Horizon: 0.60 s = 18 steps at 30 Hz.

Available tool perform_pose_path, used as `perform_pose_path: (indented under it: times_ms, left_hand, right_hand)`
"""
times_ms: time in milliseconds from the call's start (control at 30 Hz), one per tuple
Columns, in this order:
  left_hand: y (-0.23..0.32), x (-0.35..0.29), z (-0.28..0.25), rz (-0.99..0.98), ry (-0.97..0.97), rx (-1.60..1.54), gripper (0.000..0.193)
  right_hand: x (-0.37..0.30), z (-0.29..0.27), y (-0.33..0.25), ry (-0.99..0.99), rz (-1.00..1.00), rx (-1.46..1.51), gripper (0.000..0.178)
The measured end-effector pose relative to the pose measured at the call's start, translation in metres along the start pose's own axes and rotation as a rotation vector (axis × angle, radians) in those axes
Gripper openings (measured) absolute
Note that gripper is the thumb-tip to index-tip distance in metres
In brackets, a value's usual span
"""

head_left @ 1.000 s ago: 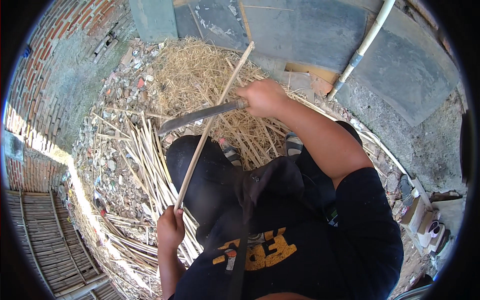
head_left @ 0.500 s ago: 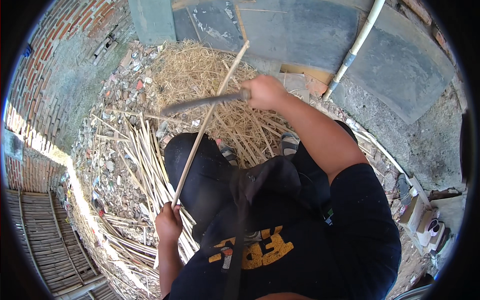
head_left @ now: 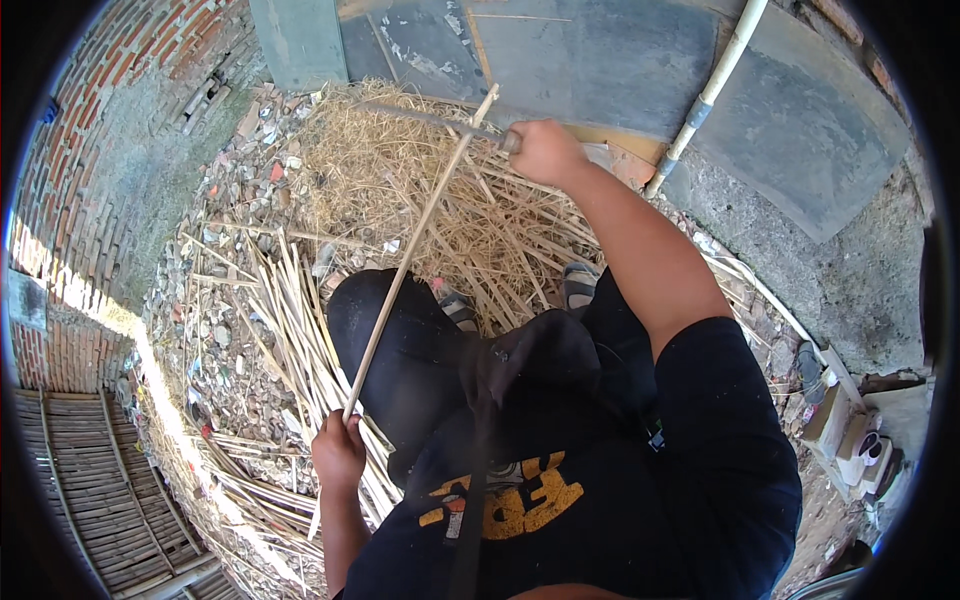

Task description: The person uses a cleaver-like blade to shave and thin down long strips of bamboo while sitting on a pile of wood shavings.

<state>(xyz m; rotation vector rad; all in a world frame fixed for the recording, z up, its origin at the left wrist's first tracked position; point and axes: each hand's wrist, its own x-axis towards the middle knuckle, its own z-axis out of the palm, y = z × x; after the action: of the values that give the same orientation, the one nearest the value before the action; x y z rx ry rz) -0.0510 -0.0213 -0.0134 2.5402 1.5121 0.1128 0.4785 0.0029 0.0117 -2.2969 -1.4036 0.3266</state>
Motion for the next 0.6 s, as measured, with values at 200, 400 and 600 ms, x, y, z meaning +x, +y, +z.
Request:
perform_pose_path:
  times_ms: [200,400,600]
  left_hand:
    - [0.005,0.001,-0.023,0.019,-0.012,0.015,0.019]
    - [0.013,-0.003,-0.008,0.046,0.028,-0.072,0.022]
    - [-0.012,0.003,-0.003,0.095,0.011,-0.16,0.025]
  right_hand:
    - [0.004,-0.015,0.021,0.049,0.174,0.007,0.04]
    - [-0.023,-0.01,-0.03,-0.111,-0.275,-0.253,0.024]
    - [0.006,-0.005,0.032,0.023,0.012,0.024,0.034]
